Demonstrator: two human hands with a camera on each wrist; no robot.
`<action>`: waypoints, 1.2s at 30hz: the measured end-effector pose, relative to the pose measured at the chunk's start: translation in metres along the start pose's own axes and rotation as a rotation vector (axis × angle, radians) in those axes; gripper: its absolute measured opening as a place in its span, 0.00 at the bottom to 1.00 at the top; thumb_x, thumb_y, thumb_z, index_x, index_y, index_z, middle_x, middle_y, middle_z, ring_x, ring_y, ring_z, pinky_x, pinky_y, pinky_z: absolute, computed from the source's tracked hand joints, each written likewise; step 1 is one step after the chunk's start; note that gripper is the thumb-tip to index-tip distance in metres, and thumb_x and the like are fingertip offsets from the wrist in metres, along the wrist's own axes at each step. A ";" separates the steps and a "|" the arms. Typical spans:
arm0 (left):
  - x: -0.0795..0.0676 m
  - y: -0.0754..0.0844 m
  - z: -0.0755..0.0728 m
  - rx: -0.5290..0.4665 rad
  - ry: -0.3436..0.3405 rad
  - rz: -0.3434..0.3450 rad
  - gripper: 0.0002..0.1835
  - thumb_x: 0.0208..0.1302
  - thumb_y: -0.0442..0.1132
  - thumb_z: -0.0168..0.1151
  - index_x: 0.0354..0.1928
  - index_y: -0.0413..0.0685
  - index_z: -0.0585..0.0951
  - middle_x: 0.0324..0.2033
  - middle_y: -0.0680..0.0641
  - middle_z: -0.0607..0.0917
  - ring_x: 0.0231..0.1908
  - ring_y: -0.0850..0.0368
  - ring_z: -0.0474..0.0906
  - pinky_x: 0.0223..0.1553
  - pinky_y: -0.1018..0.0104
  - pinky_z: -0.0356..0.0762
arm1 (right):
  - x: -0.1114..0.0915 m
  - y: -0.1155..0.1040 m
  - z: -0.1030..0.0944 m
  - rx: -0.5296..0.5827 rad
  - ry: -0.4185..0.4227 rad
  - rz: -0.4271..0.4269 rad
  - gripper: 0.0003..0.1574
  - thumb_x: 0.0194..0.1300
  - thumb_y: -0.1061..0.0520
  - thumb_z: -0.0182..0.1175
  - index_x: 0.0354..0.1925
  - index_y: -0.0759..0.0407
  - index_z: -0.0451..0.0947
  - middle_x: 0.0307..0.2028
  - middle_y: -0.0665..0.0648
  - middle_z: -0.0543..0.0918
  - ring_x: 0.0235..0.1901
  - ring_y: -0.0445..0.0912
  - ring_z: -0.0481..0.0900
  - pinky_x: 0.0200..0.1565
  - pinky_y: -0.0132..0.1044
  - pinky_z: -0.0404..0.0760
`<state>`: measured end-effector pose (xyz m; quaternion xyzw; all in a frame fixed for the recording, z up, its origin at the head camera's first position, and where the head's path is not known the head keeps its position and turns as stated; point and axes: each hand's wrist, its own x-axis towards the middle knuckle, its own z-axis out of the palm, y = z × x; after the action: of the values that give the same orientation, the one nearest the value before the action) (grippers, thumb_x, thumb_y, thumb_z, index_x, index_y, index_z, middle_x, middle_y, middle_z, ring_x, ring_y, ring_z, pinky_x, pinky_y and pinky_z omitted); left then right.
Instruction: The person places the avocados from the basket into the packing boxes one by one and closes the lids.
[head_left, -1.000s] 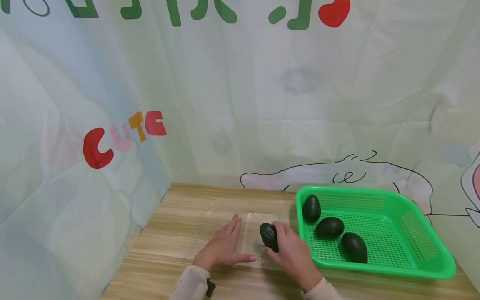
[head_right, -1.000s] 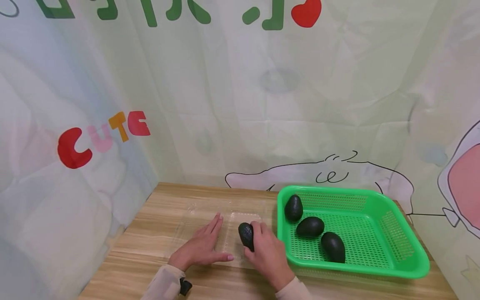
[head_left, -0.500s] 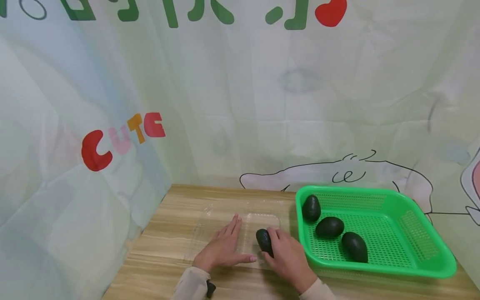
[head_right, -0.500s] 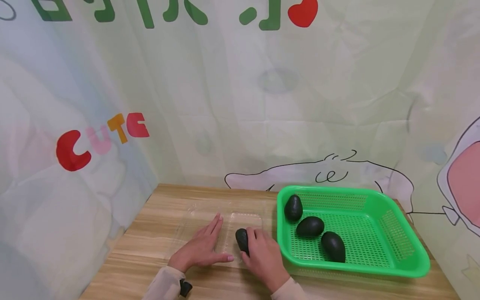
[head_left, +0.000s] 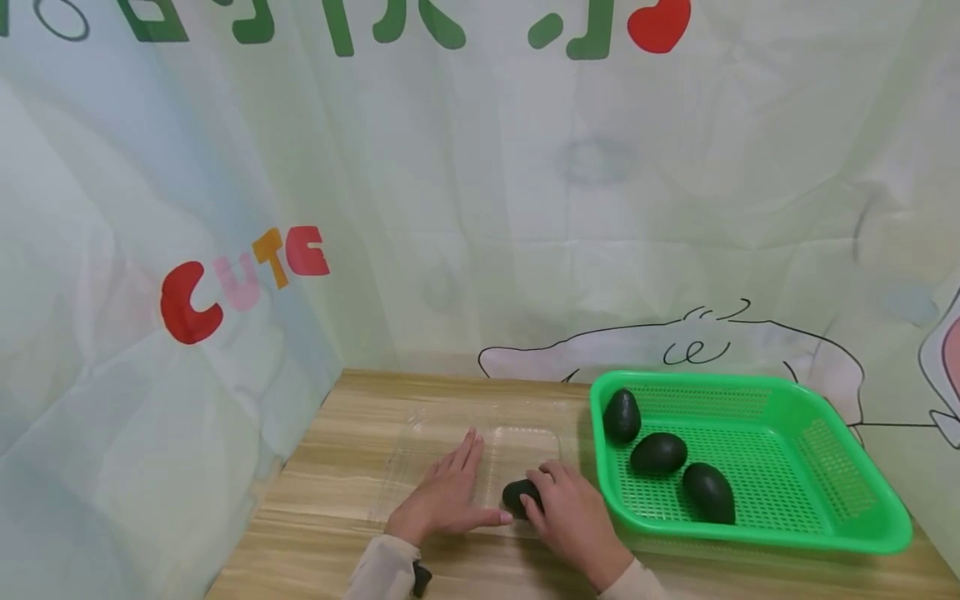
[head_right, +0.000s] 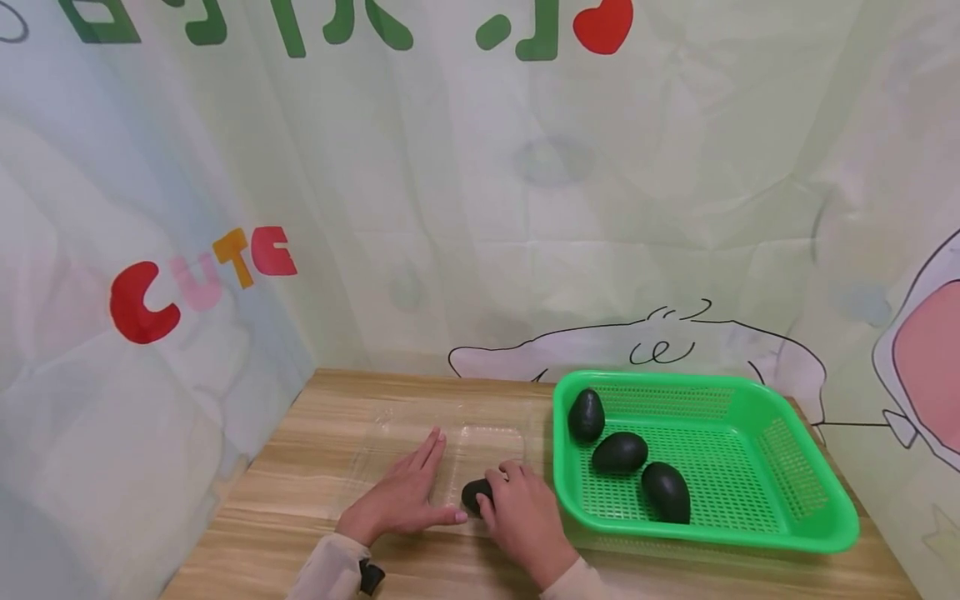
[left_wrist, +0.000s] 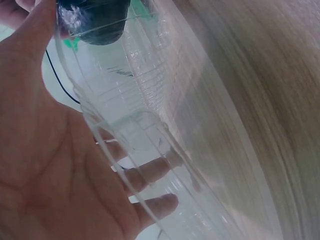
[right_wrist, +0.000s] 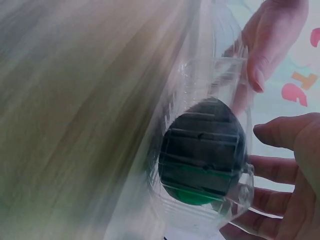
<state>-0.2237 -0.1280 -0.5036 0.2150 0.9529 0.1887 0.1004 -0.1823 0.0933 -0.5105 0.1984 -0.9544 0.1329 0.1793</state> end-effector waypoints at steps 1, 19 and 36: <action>0.000 0.000 0.000 -0.001 0.001 0.000 0.68 0.53 0.79 0.62 0.81 0.39 0.47 0.81 0.38 0.43 0.77 0.37 0.50 0.71 0.34 0.56 | 0.000 0.001 -0.001 0.005 0.013 -0.001 0.20 0.65 0.45 0.68 0.49 0.56 0.85 0.47 0.57 0.84 0.46 0.52 0.82 0.48 0.47 0.84; 0.002 -0.001 -0.001 0.016 0.007 0.012 0.68 0.53 0.79 0.61 0.81 0.39 0.47 0.81 0.38 0.43 0.77 0.36 0.52 0.70 0.33 0.57 | 0.002 0.002 -0.017 0.055 0.014 0.052 0.20 0.64 0.46 0.69 0.49 0.55 0.84 0.48 0.55 0.85 0.50 0.50 0.81 0.50 0.47 0.83; 0.000 0.000 0.000 0.002 0.000 0.011 0.69 0.52 0.78 0.63 0.81 0.39 0.47 0.81 0.38 0.44 0.77 0.36 0.52 0.69 0.32 0.58 | 0.000 0.015 -0.028 0.066 0.095 0.090 0.19 0.63 0.48 0.70 0.48 0.56 0.84 0.46 0.54 0.83 0.47 0.49 0.82 0.44 0.45 0.85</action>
<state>-0.2235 -0.1280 -0.5036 0.2203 0.9520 0.1881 0.0991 -0.1808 0.1153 -0.4884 0.1546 -0.9479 0.1815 0.2115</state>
